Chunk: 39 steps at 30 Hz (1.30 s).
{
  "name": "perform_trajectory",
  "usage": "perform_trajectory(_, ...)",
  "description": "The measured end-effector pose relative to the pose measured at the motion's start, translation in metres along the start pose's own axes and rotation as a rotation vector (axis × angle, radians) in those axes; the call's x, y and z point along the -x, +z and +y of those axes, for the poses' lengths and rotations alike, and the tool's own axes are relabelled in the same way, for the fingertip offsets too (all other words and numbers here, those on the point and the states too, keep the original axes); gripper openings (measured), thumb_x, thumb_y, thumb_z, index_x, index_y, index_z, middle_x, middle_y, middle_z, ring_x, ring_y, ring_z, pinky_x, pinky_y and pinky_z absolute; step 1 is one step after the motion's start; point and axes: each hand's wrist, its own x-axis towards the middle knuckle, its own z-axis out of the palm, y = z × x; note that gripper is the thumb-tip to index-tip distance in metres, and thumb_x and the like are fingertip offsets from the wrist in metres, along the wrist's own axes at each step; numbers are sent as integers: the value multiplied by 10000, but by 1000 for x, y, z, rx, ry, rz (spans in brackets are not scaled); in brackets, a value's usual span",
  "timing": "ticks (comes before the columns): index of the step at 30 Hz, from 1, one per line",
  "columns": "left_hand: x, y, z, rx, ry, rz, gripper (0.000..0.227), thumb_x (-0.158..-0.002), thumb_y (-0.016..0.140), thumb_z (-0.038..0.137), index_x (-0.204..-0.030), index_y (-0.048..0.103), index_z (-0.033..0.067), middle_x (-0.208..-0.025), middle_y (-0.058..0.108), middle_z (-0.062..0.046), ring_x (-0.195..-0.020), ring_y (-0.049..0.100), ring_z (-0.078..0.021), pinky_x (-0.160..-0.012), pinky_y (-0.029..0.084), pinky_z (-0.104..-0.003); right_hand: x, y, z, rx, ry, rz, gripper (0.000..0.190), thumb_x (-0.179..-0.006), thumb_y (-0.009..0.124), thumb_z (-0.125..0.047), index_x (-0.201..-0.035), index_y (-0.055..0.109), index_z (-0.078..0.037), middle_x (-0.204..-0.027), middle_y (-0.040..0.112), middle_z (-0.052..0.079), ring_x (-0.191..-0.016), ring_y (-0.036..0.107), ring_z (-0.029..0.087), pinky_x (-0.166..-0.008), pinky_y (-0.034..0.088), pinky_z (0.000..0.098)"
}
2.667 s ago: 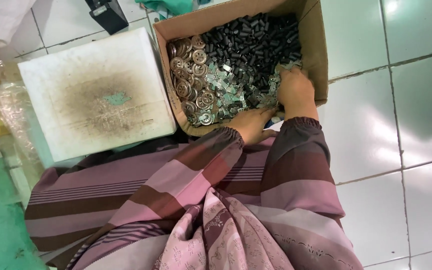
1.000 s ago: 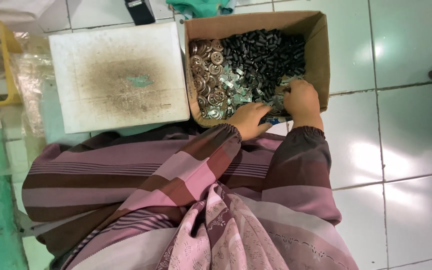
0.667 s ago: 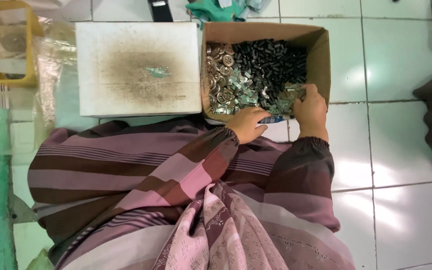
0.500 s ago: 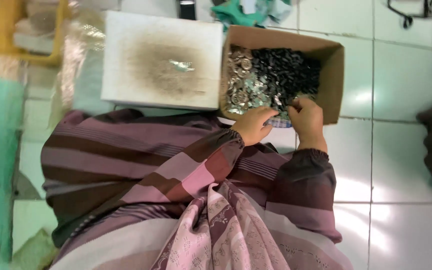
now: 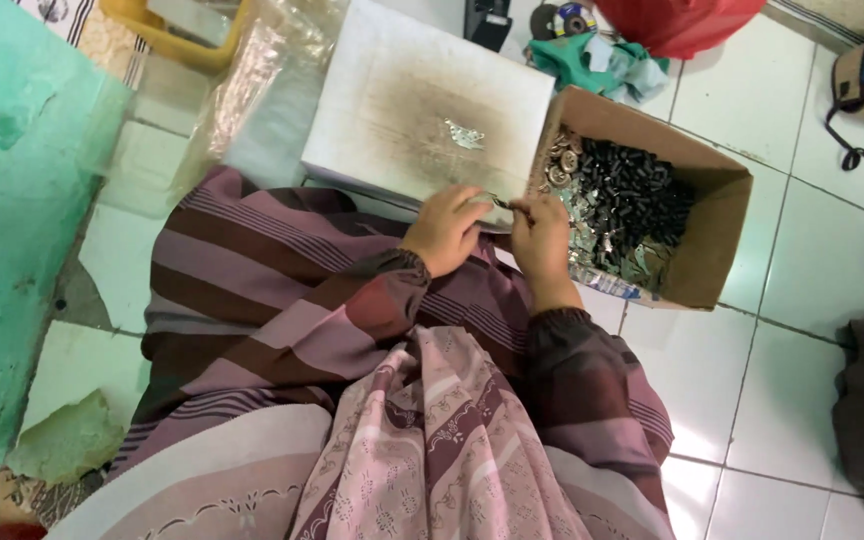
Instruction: The person sorts small metal fasteners and buttons from a cardboard box onto a white board, then places some into a clear plastic bag and seals it. The person continues to pick and place fasteners between the box and the board.
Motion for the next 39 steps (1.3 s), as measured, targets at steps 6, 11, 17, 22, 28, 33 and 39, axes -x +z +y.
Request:
perform_trajectory(6, -14, -41, -25, -195, -170, -24, 327, -1053, 581, 185, -1379, 552, 182, -1463, 423, -111, -1437, 395, -367, -1144, 377, -576, -39, 60, -34, -35, -18, 19, 168, -866, 741, -6, -1015, 784, -71, -873, 669, 154, -889, 676, 381, -844, 542, 450)
perform_trajectory(11, -26, -54, -35, -293, -243, -150, 415, -1043, 618, 289, -1447, 542, 228, -1561, 352, -132, -1511, 258, -398, -1180, 268, -583, -63, 77, -29, 19, -8, -11, 166, -860, 735, 2, -997, 781, -79, -861, 675, 130, -866, 681, 364, -825, 550, 449)
perform_trajectory(17, -35, -51, -35, -359, -263, -214, 426, -1081, 552, 373, -1487, 546, 242, -1641, 294, -154, -1550, 156, -389, -1177, 183, -551, -71, 90, -10, 123, -45, 47, 146, -848, 759, -51, -954, 779, -149, -882, 649, 65, -863, 660, 307, -828, 540, 402)
perform_trajectory(22, -36, -46, -37, -347, -273, -212, 417, -1079, 542, 385, -1471, 552, 244, -1655, 278, -153, -1552, 136, -391, -1182, 165, -558, -69, 88, -19, 169, -11, 63, 135, -843, 772, -72, -957, 774, -144, -913, 625, 70, -886, 648, 315, -832, 538, 409)
perform_trajectory(28, -34, -28, -26, -305, -197, -209, 443, -1037, 555, 327, -1467, 548, 219, -1673, 223, -164, -1556, 84, -419, -1182, 177, -597, -54, 79, -6, 165, 3, 55, 129, -866, 758, -125, -989, 774, -159, -1014, 604, 58, -952, 638, 314, -871, 532, 415)
perform_trajectory(33, -36, -1, 28, -202, -40, -172, 395, -1026, 555, 221, -1408, 600, 131, -1620, 343, -175, -1542, 166, -426, -1147, 265, -620, -14, 1, -15, 175, 13, -115, 255, -898, 742, -109, -1145, 700, -63, -1141, 567, 119, -1094, 599, 383, -979, 483, 461)
perform_trajectory(39, -34, 68, 84, -143, 248, -157, 471, -875, 745, 337, -1298, 676, 142, -1622, 392, -154, -1513, 280, -429, -1106, 362, -626, 58, -99, 33, 234, 213, -288, 289, -914, 737, -196, -1196, 727, -136, -1091, 657, 88, -1069, 652, 334, -960, 515, 439)
